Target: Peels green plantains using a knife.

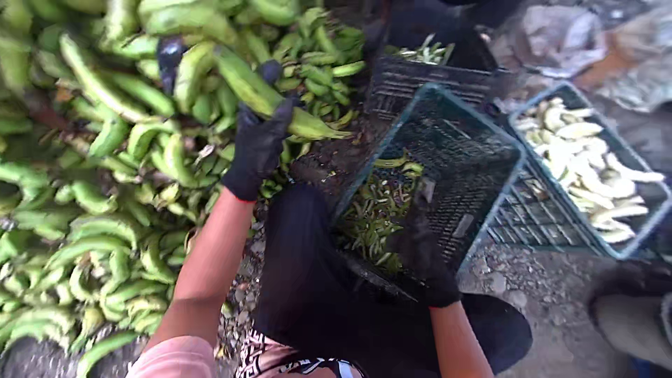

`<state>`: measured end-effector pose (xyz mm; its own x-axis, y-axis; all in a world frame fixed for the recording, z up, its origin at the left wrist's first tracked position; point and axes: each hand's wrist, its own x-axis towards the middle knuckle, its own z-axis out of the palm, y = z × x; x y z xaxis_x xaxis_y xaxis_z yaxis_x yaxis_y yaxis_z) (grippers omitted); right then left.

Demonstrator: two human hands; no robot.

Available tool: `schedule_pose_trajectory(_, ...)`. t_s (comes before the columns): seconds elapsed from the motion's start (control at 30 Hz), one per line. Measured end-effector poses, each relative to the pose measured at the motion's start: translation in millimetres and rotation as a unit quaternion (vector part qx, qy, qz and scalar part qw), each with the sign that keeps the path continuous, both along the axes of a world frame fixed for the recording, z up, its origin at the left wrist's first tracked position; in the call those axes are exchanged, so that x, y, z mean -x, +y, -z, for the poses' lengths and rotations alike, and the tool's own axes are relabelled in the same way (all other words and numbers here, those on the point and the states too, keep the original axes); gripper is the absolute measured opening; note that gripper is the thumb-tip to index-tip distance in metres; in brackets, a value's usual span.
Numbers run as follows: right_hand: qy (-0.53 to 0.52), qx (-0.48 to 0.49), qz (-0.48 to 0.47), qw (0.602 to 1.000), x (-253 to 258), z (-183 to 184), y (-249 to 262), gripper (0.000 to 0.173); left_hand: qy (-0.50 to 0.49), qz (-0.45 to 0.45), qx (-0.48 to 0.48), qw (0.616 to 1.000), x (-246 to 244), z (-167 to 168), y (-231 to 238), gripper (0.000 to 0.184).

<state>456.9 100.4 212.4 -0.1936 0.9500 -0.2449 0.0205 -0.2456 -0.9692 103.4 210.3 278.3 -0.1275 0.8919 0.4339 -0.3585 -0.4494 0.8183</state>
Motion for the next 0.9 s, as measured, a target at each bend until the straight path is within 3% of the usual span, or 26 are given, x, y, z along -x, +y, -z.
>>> schedule_pose_trajectory(0.1,0.098,-0.009,0.056,0.994,20,13,-4,0.066,0.123,0.055,-0.03,0.99,-101,-16,36,0.064)
schedule_pose_trajectory(0.23,0.116,-0.034,0.158,0.98,33,16,-6,0.062,0.24,0.072,-0.005,0.968,-186,19,32,0.06)
schedule_pose_trajectory(0.3,0.123,-0.065,0.184,0.973,26,-1,0,0.061,0.258,0.088,-0.004,0.962,-199,34,21,0.061)
schedule_pose_trajectory(0.4,0.106,-0.172,0.229,0.952,15,-59,-5,0.053,0.251,0.095,-0.029,0.963,-207,47,10,0.057)
schedule_pose_trajectory(0.5,0.15,-0.359,0.266,0.882,12,-104,-17,0.046,0.24,0.083,-0.06,0.965,-210,53,6,0.055)
schedule_pose_trajectory(0.57,0.156,-0.401,0.29,0.855,16,-87,-4,0.048,0.197,0.064,-0.086,0.974,-217,56,13,0.052)
schedule_pose_trajectory(0.6,0.121,-0.346,0.281,0.887,20,-57,3,0.049,0.183,0.063,-0.095,0.976,-218,58,14,0.052)
schedule_pose_trajectory(0.67,0.069,-0.118,0.216,0.967,30,11,5,0.053,0.208,0.097,-0.095,0.969,-212,63,7,0.053)
schedule_pose_trajectory(0.7,0.085,0.001,0.199,0.976,36,26,7,0.057,0.242,0.127,-0.069,0.959,-207,69,3,0.057)
schedule_pose_trajectory(0.77,0.145,0.137,0.21,0.957,28,15,20,0.059,0.262,0.13,-0.029,0.956,-214,74,7,0.058)
schedule_pose_trajectory(0.83,0.172,0.16,0.208,0.95,17,1,13,0.065,0.268,0.119,-0.011,0.956,-216,73,-5,0.061)
schedule_pose_trajectory(0.9,0.147,0.129,0.234,0.952,12,-23,14,0.069,0.204,0.103,-0.051,0.972,-226,64,0,0.053)
